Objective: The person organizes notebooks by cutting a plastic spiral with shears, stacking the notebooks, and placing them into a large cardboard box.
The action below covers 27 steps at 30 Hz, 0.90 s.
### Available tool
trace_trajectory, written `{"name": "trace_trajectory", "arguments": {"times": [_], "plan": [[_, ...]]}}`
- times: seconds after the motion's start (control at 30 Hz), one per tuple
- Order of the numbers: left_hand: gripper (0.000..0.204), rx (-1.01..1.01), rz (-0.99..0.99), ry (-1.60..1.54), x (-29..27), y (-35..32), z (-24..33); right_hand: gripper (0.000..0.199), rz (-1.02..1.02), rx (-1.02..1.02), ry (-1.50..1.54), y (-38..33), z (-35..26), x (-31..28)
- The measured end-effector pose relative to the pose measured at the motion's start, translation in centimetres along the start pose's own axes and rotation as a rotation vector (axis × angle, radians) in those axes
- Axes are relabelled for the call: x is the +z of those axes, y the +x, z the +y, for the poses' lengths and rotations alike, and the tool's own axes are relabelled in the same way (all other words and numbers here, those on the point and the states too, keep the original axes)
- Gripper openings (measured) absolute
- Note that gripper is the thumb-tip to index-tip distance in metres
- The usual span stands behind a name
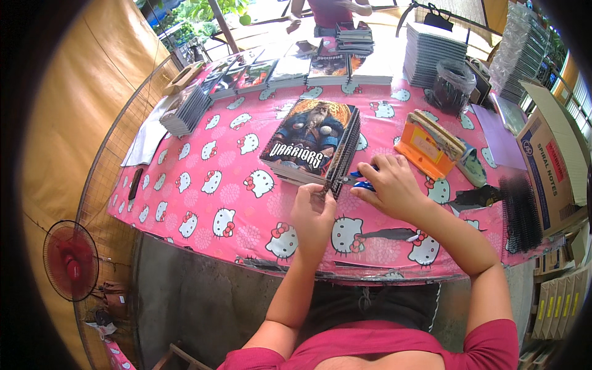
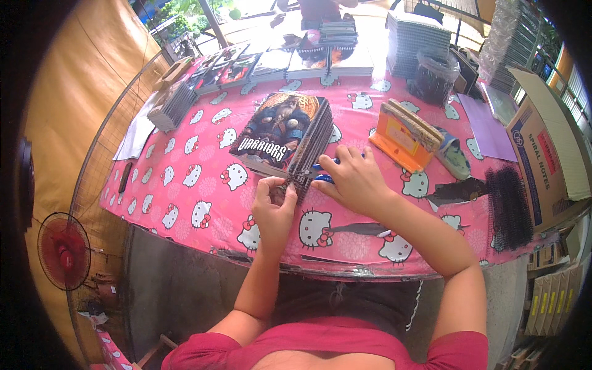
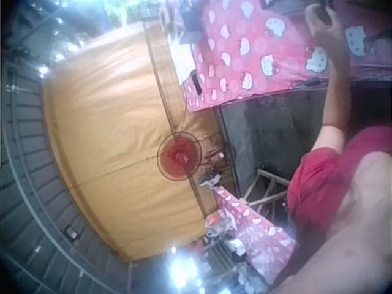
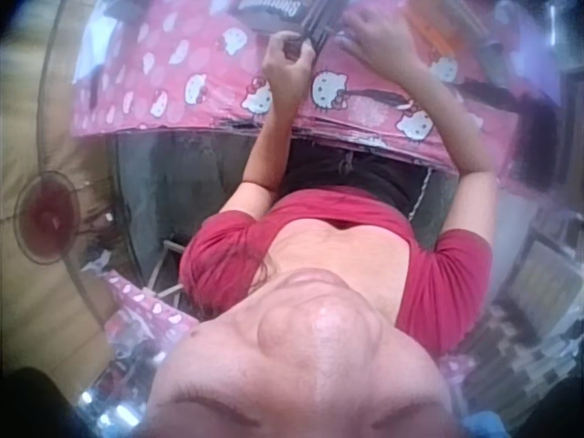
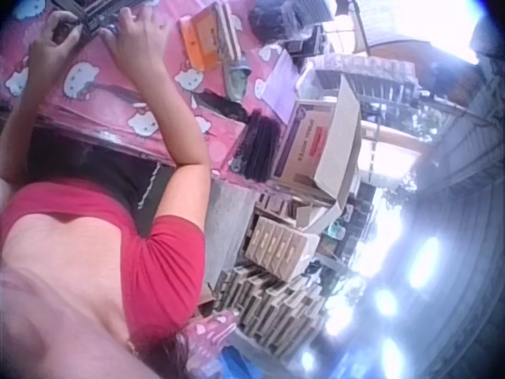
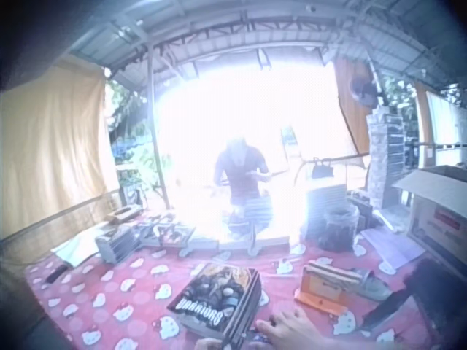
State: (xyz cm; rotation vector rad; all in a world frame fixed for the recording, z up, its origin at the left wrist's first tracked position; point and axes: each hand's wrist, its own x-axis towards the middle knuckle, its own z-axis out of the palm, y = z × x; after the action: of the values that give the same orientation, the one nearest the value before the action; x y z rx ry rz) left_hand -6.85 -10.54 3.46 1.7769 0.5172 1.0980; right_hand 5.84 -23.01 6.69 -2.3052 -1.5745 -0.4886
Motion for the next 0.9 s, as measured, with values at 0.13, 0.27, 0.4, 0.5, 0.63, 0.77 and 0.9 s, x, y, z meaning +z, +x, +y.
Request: {"name": "trace_trajectory", "arguments": {"times": [0.13,0.27,0.4,0.5,0.63,0.77,0.9], "plan": [[0.015,-0.032,-0.003,-0.002,0.0,0.1,0.1,0.041,0.053,-0.059,-0.063,0.5,0.0,0.5],[0.015,-0.099,-0.002,-0.053,-0.1,-0.1,-0.1,0.042,0.034,-0.087,0.016,1.0,-0.1,0.2],[0.014,0.040,0.036,-0.063,0.1,-0.2,-1.1,0.047,-0.005,-0.066,0.084,1.3,1.0,0.9],[0.013,-0.026,0.024,-0.107,0.2,-0.3,-1.3,0.051,-0.131,0.008,0.072,1.8,1.3,0.8],[0.017,-0.162,-0.009,-0.130,-0.1,0.0,-0.9,0.055,-0.442,0.212,0.109,2.5,0.1,-0.6],[0.025,-0.137,0.008,-0.141,-0.4,0.0,-1.5,0.057,-0.092,0.069,0.015,0.7,1.0,0.9],[0.027,-0.189,-0.034,-0.148,-0.3,0.0,-1.0,0.056,0.050,-0.024,-0.108,0.9,1.0,1.7]]}}
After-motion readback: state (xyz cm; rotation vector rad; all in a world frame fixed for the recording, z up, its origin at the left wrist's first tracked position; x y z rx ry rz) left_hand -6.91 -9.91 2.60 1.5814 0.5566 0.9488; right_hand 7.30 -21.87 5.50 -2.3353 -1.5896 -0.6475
